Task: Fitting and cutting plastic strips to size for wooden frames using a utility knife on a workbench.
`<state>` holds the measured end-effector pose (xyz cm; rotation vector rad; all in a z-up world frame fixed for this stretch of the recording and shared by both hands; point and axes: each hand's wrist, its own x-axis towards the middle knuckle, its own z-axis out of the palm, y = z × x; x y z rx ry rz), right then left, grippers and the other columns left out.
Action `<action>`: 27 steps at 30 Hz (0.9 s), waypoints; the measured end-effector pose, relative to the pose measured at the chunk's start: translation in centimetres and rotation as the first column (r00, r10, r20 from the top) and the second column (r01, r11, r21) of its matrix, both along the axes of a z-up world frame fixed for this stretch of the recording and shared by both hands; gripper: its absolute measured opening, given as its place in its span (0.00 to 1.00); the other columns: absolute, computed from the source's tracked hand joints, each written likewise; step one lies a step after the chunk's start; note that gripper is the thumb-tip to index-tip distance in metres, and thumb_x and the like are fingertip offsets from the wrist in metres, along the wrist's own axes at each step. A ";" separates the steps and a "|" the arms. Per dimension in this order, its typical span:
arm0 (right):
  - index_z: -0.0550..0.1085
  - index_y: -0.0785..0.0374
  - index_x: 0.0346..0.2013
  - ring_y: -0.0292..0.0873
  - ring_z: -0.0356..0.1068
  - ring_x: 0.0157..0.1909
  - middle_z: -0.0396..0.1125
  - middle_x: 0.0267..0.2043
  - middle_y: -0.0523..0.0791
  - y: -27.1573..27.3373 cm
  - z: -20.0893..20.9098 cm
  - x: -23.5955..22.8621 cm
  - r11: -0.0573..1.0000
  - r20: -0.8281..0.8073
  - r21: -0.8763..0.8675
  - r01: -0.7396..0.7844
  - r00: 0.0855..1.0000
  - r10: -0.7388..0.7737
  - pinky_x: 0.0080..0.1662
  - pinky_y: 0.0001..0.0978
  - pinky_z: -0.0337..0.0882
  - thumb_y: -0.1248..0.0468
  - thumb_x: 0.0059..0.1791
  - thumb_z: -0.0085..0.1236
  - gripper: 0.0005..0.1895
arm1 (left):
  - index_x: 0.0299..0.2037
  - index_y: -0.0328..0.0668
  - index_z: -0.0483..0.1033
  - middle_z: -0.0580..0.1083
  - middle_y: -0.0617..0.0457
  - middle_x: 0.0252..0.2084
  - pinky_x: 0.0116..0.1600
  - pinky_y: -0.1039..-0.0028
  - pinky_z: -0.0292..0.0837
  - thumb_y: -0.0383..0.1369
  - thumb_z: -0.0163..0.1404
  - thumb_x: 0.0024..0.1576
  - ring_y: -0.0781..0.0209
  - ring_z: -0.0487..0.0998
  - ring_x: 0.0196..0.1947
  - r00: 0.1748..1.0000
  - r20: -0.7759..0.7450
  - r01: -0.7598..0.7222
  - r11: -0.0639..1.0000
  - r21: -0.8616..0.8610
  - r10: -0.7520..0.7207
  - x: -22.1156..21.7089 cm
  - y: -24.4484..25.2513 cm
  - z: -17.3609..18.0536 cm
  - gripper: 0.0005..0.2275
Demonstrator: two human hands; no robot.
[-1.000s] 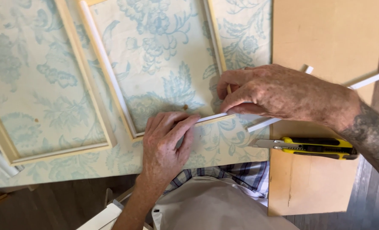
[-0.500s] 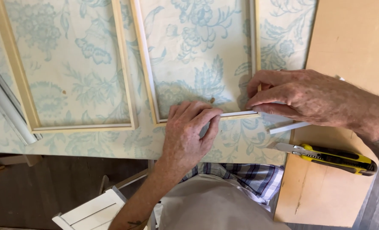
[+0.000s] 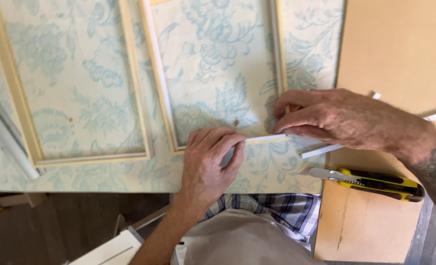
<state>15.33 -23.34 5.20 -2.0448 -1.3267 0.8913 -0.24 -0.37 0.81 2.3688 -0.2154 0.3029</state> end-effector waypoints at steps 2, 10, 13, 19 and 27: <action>0.77 0.60 0.46 0.41 0.77 0.47 0.70 0.54 0.44 -0.3 0.1 0.1 0.997 0.006 0.073 -0.019 1.000 0.019 0.49 0.33 0.83 0.68 0.49 0.58 0.11 | 0.42 0.44 0.81 0.81 0.54 0.41 0.49 0.63 0.73 0.26 0.63 0.56 0.58 0.81 0.41 1.000 -0.026 -0.012 1.000 -0.008 0.012 0.1 0.0 -0.2 0.07; 0.76 0.57 0.54 0.44 0.79 0.47 0.70 0.62 0.48 -4.0 3.2 -2.3 0.974 0.109 0.180 0.139 0.981 -0.160 0.42 0.35 0.83 0.68 0.48 0.57 0.19 | 0.44 0.45 0.79 0.81 0.55 0.42 0.52 0.62 0.73 0.27 0.58 0.58 0.58 0.81 0.43 0.994 -0.095 0.054 0.995 0.083 -0.046 0.4 0.0 0.2 0.07; 0.76 0.56 0.54 0.46 0.76 0.49 0.72 0.55 0.45 -8.4 3.6 -6.6 0.947 0.288 0.100 0.305 0.902 -0.321 0.45 0.40 0.79 0.59 0.50 0.55 0.18 | 0.45 0.45 0.78 0.81 0.55 0.42 0.53 0.62 0.74 0.29 0.57 0.58 0.58 0.81 0.44 0.994 -0.079 0.086 0.991 0.107 -0.078 0.9 -0.4 0.3 0.07; 0.72 0.50 0.62 0.44 0.73 0.58 0.70 0.62 0.40 -12.8 1.2 -15.5 0.819 0.698 -0.147 0.554 0.645 -0.311 0.51 0.42 0.76 0.46 0.46 0.59 0.31 | 0.53 0.43 0.79 0.80 0.51 0.47 0.55 0.61 0.77 0.33 0.60 0.61 0.57 0.80 0.46 0.977 -0.054 0.211 0.970 0.120 -0.205 2.1 -1.7 -0.8 0.11; 0.74 0.59 0.58 0.45 0.76 0.55 0.74 0.55 0.41 -14.2 3.1 -21.7 0.676 0.555 0.044 0.735 0.545 -0.629 0.53 0.41 0.71 0.60 0.50 0.64 0.22 | 0.47 0.38 0.82 0.76 0.49 0.44 0.50 0.65 0.77 0.26 0.63 0.60 0.57 0.76 0.42 0.949 0.217 0.184 0.962 0.203 -0.227 0.8 -5.1 0.4 0.08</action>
